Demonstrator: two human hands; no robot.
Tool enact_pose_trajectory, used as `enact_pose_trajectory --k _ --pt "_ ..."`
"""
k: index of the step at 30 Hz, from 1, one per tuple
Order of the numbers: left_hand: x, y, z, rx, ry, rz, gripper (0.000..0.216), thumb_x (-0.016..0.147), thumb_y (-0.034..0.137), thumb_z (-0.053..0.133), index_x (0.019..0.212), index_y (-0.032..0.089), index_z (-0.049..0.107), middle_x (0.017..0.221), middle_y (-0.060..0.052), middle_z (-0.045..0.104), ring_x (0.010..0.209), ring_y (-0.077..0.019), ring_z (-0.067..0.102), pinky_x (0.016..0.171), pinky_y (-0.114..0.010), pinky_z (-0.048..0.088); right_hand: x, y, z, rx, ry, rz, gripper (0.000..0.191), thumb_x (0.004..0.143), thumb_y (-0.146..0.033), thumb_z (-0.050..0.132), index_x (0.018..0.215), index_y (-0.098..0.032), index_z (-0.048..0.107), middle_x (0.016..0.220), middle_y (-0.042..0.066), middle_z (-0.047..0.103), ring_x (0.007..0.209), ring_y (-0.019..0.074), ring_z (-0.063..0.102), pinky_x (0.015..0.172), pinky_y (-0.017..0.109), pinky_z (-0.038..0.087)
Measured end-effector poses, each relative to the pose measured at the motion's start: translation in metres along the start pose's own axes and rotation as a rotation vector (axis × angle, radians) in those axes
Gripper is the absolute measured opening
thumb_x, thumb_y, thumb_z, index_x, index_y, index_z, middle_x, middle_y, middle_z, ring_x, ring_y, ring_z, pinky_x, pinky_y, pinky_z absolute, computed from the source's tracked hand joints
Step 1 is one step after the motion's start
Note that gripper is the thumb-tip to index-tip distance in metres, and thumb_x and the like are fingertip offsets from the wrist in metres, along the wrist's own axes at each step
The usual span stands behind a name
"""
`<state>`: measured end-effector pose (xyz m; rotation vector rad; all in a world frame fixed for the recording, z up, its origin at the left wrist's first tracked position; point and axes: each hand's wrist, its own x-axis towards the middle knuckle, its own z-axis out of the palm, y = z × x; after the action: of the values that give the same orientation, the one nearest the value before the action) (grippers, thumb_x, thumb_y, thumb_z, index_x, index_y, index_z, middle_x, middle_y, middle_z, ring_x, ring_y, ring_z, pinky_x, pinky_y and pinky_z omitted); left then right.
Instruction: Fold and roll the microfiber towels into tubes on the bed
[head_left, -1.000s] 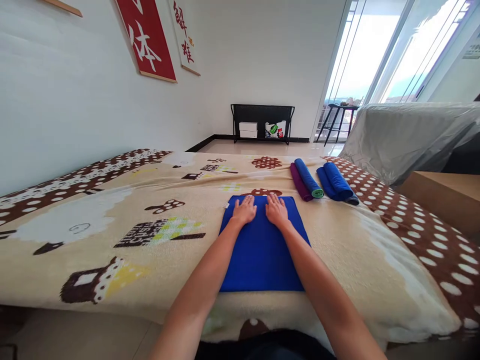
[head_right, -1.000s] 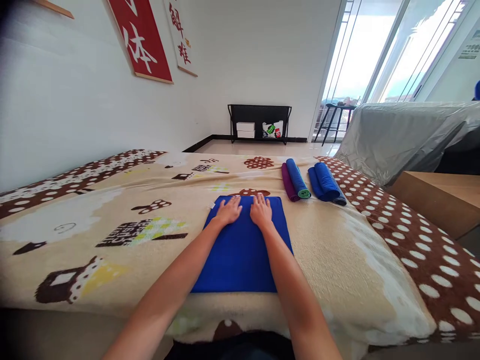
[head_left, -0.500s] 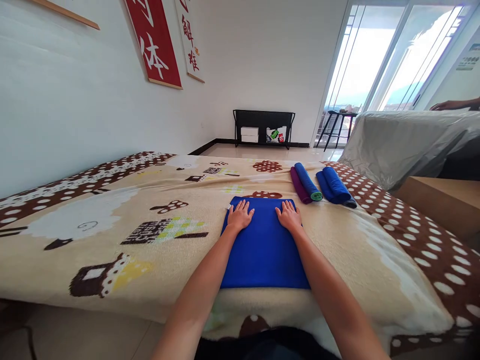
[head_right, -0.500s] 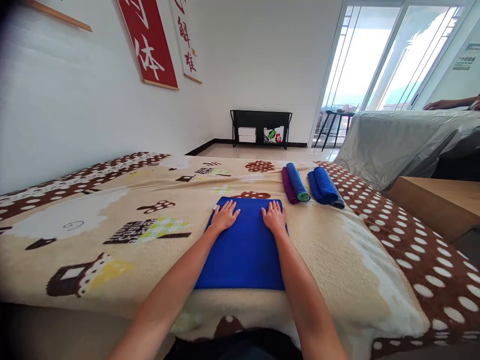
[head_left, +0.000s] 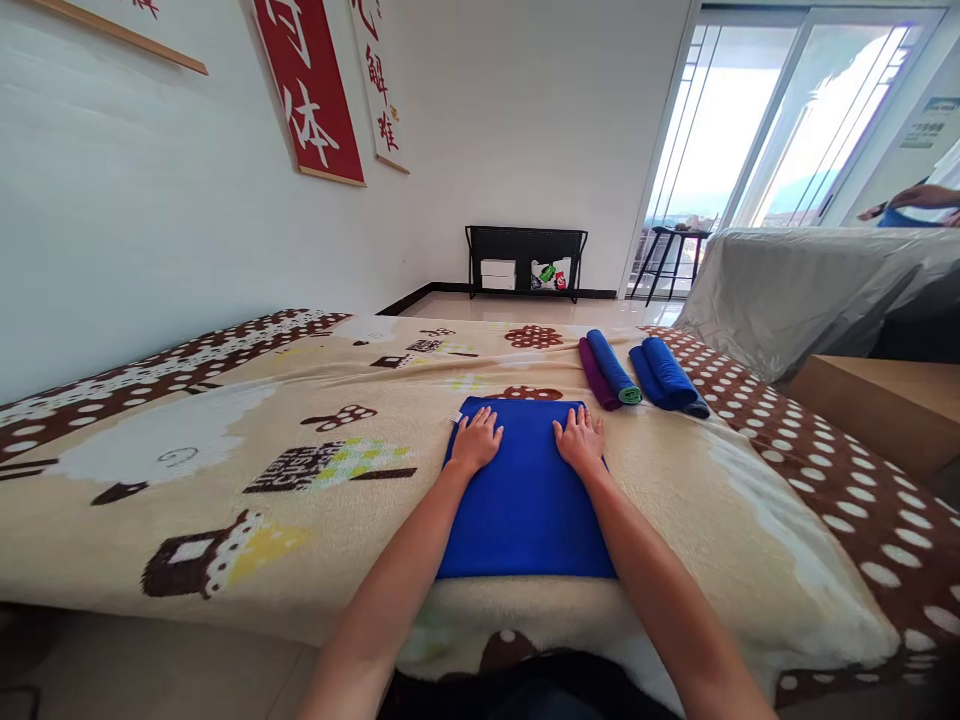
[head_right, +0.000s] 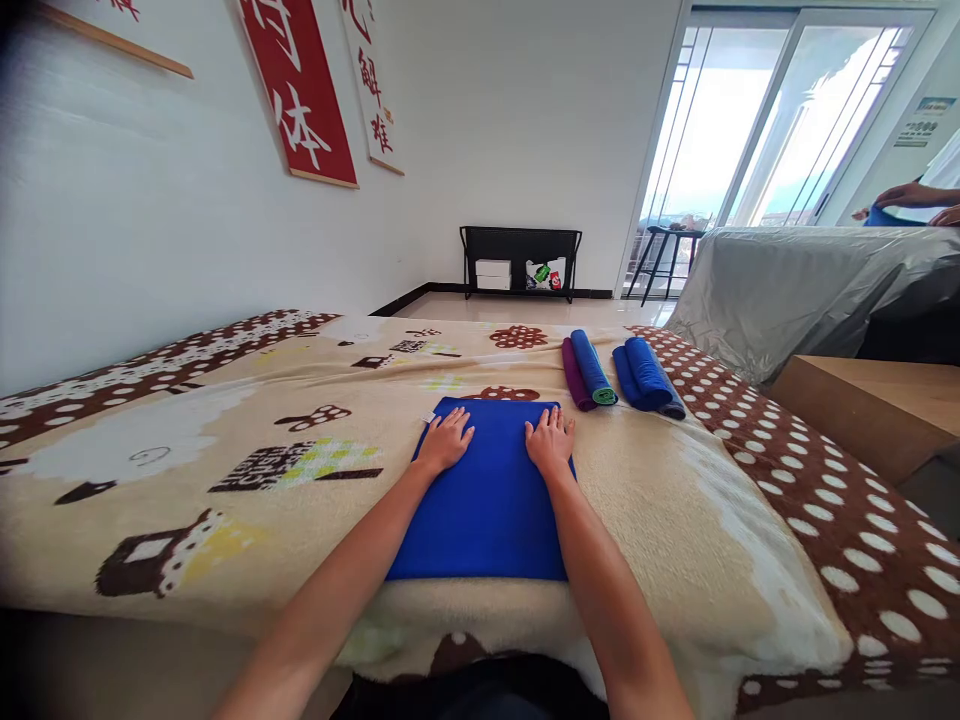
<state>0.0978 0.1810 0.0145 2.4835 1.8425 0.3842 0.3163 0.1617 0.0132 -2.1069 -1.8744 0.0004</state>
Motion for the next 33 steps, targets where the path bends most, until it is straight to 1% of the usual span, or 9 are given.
enact_pose_trajectory --k 3,6,9,13,17,21,24,27,33 --pt "-0.014 0.017 -0.005 -0.012 -0.013 0.143 0.053 0.100 0.034 0.030 0.150 0.020 0.040 0.160 -0.007 0.032 0.149 -0.0193 0.027 0.122 -0.040 0.023 -0.018 -0.012 -0.003 0.014 0.015 -0.169 0.058 0.100 -0.029 0.029 0.154 -0.008 0.031 0.162 0.016 0.021 0.152 0.0234 0.015 0.122 0.046 0.007" --pt "-0.038 0.036 -0.007 -0.020 -0.074 0.254 0.053 0.099 0.033 0.034 0.150 0.020 0.041 0.159 -0.008 0.034 0.148 -0.0206 0.029 0.121 -0.043 0.024 -0.048 -0.022 -0.001 0.045 -0.045 -0.345 0.055 0.099 -0.027 0.032 0.151 -0.012 0.038 0.158 0.011 0.033 0.149 0.0191 0.026 0.122 0.038 0.018" --pt "-0.079 0.050 -0.011 -0.021 -0.109 0.299 0.053 0.100 0.031 0.031 0.151 0.018 0.038 0.159 -0.010 0.033 0.149 -0.0233 0.028 0.121 -0.048 0.023 -0.086 -0.022 -0.002 0.072 -0.092 -0.436 0.054 0.099 -0.026 0.032 0.150 -0.009 0.040 0.156 0.011 0.036 0.147 0.0192 0.030 0.121 0.037 0.024" --pt "-0.144 0.053 -0.022 -0.041 -0.091 0.429 0.053 0.103 0.035 0.024 0.155 0.025 0.029 0.161 -0.006 0.028 0.151 -0.0186 0.021 0.123 -0.045 0.018 -0.137 -0.006 -0.018 0.144 -0.115 -0.609 0.055 0.101 -0.032 0.033 0.154 -0.015 0.034 0.158 0.008 0.033 0.148 0.0182 0.028 0.122 0.040 0.026" --pt "-0.190 0.037 -0.035 -0.023 -0.035 0.526 0.056 0.103 0.047 0.030 0.156 0.038 0.016 0.162 0.001 0.024 0.150 -0.0192 0.024 0.122 -0.046 0.021 -0.173 0.020 -0.042 0.185 -0.130 -0.790 0.056 0.103 -0.042 0.035 0.156 -0.029 0.025 0.159 0.002 0.029 0.149 0.0182 0.026 0.123 0.045 0.027" --pt "-0.212 0.010 -0.038 0.048 0.041 0.534 0.063 0.099 0.053 0.041 0.155 0.039 0.016 0.159 0.000 0.030 0.147 -0.0226 0.031 0.120 -0.046 0.027 -0.194 0.050 -0.050 0.091 -0.087 -0.806 0.059 0.103 -0.042 0.038 0.157 -0.036 0.017 0.160 -0.002 0.024 0.149 0.0197 0.025 0.123 0.047 0.027" --pt "-0.222 -0.012 -0.035 0.103 0.141 0.528 0.062 0.100 0.046 0.044 0.156 0.035 0.021 0.158 -0.001 0.035 0.146 -0.0230 0.035 0.119 -0.044 0.030 -0.201 0.072 -0.046 0.040 -0.019 -0.792 0.060 0.103 -0.035 0.040 0.157 -0.031 0.014 0.160 0.000 0.027 0.148 0.0214 0.027 0.121 0.049 0.031" --pt "-0.232 -0.034 -0.032 0.096 0.201 0.518 0.061 0.100 0.035 0.048 0.155 0.030 0.025 0.155 -0.003 0.040 0.144 -0.0221 0.038 0.118 -0.042 0.032 -0.206 0.093 -0.042 0.050 0.026 -0.778 0.060 0.103 -0.029 0.042 0.157 -0.028 0.018 0.158 0.001 0.032 0.146 0.0214 0.031 0.120 0.047 0.034" --pt "-0.242 -0.067 -0.026 -0.075 0.301 0.563 0.057 0.095 0.017 0.051 0.149 0.027 0.040 0.147 -0.005 0.053 0.138 -0.0201 0.047 0.112 -0.039 0.040 -0.213 0.129 -0.041 0.237 0.051 -0.732 0.054 0.099 -0.023 0.050 0.151 -0.031 0.039 0.150 0.000 0.047 0.140 0.0220 0.042 0.115 0.043 0.043"
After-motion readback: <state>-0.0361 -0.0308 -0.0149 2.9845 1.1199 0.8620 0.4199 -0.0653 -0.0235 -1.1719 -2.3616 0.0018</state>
